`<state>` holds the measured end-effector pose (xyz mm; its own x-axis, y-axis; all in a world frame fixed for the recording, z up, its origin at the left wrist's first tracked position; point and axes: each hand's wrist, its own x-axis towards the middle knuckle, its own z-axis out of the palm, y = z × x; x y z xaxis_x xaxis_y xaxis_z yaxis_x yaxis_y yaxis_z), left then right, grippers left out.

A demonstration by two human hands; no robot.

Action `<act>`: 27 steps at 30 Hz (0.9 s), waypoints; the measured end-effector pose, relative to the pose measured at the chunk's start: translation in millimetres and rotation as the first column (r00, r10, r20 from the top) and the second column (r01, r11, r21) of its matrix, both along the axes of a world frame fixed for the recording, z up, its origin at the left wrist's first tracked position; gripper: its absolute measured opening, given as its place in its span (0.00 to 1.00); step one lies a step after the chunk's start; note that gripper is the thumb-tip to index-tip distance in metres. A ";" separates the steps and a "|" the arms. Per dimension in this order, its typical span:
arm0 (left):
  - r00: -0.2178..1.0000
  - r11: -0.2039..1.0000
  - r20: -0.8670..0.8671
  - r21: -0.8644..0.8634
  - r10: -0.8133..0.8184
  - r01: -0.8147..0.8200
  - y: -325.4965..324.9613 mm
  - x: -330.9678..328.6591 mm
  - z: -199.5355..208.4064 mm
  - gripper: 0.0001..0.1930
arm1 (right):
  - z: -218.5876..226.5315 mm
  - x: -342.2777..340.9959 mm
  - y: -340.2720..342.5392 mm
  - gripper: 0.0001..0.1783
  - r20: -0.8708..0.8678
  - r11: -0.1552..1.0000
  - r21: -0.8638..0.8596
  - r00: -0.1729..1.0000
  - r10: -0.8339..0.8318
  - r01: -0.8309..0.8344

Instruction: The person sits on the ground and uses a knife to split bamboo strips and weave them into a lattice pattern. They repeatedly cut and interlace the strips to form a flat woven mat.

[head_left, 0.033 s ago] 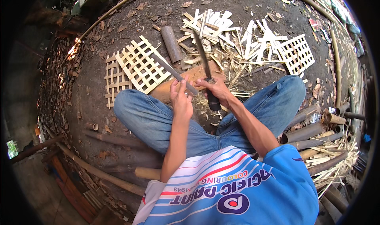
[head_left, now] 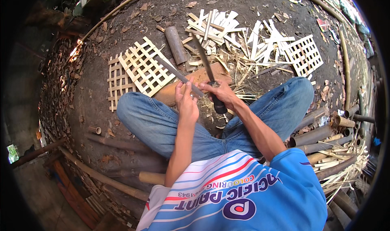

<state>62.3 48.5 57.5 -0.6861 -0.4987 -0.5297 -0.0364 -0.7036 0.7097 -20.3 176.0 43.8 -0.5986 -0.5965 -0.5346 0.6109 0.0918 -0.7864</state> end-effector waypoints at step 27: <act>0.988 0.826 0.046 -0.555 0.150 -0.100 -78.2 -81.4 -55.4 0.25 | -75.2 38.9 -20.2 0.33 -0.393 0.845 0.515 0.916 0.080 0.147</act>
